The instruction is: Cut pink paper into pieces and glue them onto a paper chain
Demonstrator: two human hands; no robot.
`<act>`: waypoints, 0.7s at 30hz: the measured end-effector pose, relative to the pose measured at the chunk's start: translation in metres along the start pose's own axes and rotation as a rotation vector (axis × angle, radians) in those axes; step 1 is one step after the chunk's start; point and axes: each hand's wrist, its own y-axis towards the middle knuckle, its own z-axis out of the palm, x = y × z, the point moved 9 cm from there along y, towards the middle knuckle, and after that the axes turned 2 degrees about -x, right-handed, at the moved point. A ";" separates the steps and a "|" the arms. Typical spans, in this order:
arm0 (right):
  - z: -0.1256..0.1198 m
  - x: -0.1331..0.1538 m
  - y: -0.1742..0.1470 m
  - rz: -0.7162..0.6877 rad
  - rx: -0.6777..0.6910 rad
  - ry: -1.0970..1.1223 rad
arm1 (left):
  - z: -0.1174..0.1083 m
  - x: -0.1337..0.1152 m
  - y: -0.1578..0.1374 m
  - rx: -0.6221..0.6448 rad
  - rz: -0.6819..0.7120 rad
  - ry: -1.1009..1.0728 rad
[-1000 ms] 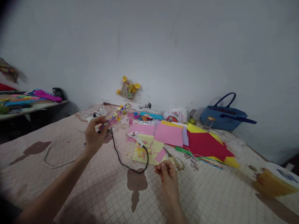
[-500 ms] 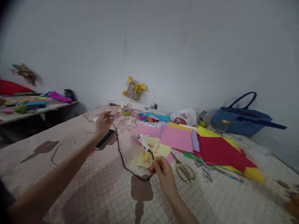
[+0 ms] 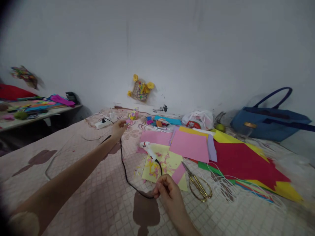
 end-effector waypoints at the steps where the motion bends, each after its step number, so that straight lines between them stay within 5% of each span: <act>1: -0.001 0.000 -0.001 0.003 0.001 -0.005 | 0.005 0.001 0.001 0.015 -0.007 -0.009; 10: -0.003 -0.010 -0.005 0.006 0.048 -0.226 | 0.009 0.007 0.031 -0.029 -0.058 -0.038; 14: 0.005 0.019 0.010 -0.068 0.174 -0.442 | -0.001 0.004 0.051 -0.047 -0.064 -0.060; 17: 0.005 0.066 0.065 -0.192 0.129 -0.652 | -0.011 0.000 0.058 -0.049 -0.053 -0.086; 21: 0.033 0.100 0.192 -0.387 0.150 -1.014 | -0.029 -0.004 0.058 -0.038 -0.040 -0.130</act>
